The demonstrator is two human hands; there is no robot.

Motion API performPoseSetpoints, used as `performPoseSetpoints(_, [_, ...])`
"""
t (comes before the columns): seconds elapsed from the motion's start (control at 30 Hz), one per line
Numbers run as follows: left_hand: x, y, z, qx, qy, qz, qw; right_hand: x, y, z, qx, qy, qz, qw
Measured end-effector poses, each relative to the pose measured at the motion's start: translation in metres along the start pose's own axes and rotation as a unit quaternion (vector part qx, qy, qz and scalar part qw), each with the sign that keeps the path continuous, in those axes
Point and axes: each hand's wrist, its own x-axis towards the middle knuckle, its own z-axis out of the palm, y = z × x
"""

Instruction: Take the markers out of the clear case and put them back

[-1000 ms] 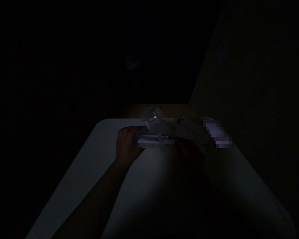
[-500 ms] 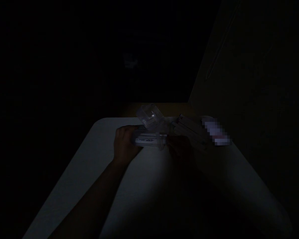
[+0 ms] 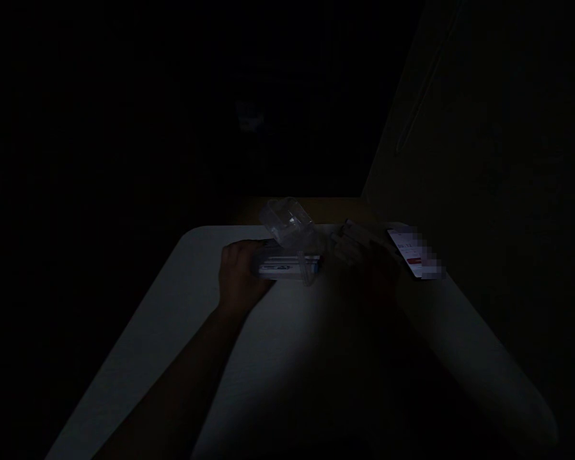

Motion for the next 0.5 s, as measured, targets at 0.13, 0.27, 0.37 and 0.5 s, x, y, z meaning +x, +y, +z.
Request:
performPoseSetpoints(0.13, [0.0002,0.0011,-0.0001,0.008,0.001,0.001,1.000,0.0035,0.0033,0.0024,-0.029,-0.061,0.006,0.998])
performPoseSetpoints(0.27, [0.0003,0.0022,-0.0005,0.012,0.021,0.021,0.999,0.0008,-0.0012,0.0031,-0.034,-0.062,0.013,0.997])
performPoseSetpoints(0.37, [0.0000,0.0021,-0.0006,0.014,0.029,0.031,0.999,0.0001,-0.0009,0.0031,-0.036,-0.060,0.011,0.997])
performPoseSetpoints(0.5, [-0.0005,0.0020,-0.0008,0.006,0.019,0.022,1.000,0.0006,0.0022,0.0040,-0.037,-0.048,-0.002,0.998])
